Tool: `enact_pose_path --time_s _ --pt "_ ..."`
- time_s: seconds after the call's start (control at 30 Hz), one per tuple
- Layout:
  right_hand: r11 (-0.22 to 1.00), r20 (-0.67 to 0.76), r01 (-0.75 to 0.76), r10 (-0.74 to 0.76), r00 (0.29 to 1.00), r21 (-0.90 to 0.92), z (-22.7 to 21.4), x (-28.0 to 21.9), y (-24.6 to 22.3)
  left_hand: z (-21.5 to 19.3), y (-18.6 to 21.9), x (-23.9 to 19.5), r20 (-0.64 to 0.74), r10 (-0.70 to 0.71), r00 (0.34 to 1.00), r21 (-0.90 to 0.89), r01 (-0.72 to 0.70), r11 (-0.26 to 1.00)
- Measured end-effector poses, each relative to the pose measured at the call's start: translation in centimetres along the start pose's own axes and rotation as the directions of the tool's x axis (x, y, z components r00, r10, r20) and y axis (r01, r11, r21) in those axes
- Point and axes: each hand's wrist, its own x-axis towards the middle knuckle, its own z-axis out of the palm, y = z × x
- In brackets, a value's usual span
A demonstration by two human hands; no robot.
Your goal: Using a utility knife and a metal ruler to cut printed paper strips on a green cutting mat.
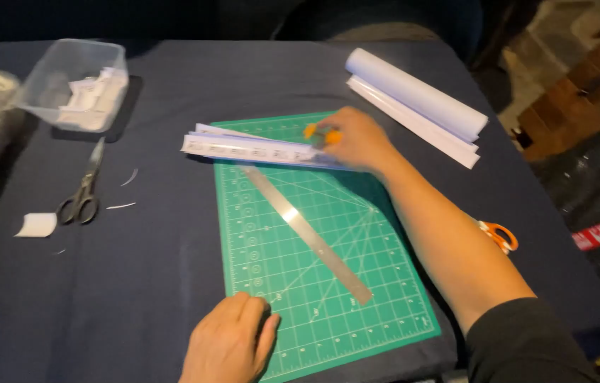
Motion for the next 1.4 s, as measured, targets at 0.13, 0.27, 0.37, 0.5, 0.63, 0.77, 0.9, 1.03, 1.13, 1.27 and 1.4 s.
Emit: enact_pose_path --time_s 0.13,0.27,0.37,0.5,0.63,0.77,0.9,1.03,1.13,1.27,1.4 --pt "0.976 -0.379 -0.160 0.205 0.902 0.147 -1.9 -2.1 10.9 0.2 0.0 -0.2 0.004 -0.013 1.000 0.030 0.013 0.999" --pt "0.866 -0.526 -0.496 0.392 0.755 -0.067 -5.5 -4.1 21.1 0.5 0.4 -0.1 -0.025 -0.027 0.999 0.078 0.029 0.997" --pt "0.848 -0.332 -0.513 0.451 0.829 -0.130 -8.5 -4.8 23.4 0.4 1.0 0.1 -0.046 -0.099 0.994 0.091 0.103 0.991" --pt "0.795 0.001 -0.598 0.601 0.799 -0.103 -10.2 -5.1 22.3 0.4 1.8 0.6 -0.161 -0.120 0.980 0.094 0.137 0.986" --pt "0.805 0.037 -0.593 0.594 0.804 -0.025 -10.4 -4.7 22.3 0.5 1.7 0.5 -0.147 -0.118 0.982 0.094 0.133 0.987" --pt "0.857 -0.107 -0.514 0.508 0.855 -0.032 -12.1 -6.1 19.8 0.8 1.6 0.3 -0.117 -0.161 0.980 0.103 0.173 0.979" --pt "0.841 -0.149 -0.514 0.537 0.830 0.167 -12.5 -6.8 21.5 0.6 1.7 0.1 -0.068 -0.239 0.969 0.104 0.245 0.964" --pt "0.667 -0.039 -0.457 0.588 0.808 0.589 -12.4 -9.8 21.0 1.1 1.3 0.6 -0.080 -0.243 0.967 0.094 0.250 0.964" --pt "0.526 0.045 -0.348 0.505 0.862 0.776 -9.5 -11.7 20.1 0.6 2.3 3.1 0.079 -0.265 0.961 -0.078 0.271 0.959" --pt "0.156 0.267 -0.315 0.268 0.926 0.936 -3.9 -16.3 12.8 -1.0 6.1 9.4 0.373 -0.282 0.884 -0.460 0.440 0.771" --pt "-0.206 0.393 -0.353 0.208 0.896 0.913 -0.9 -22.1 -0.7 1.3 6.9 13.2 0.238 -0.296 0.925 -0.810 0.357 0.465"
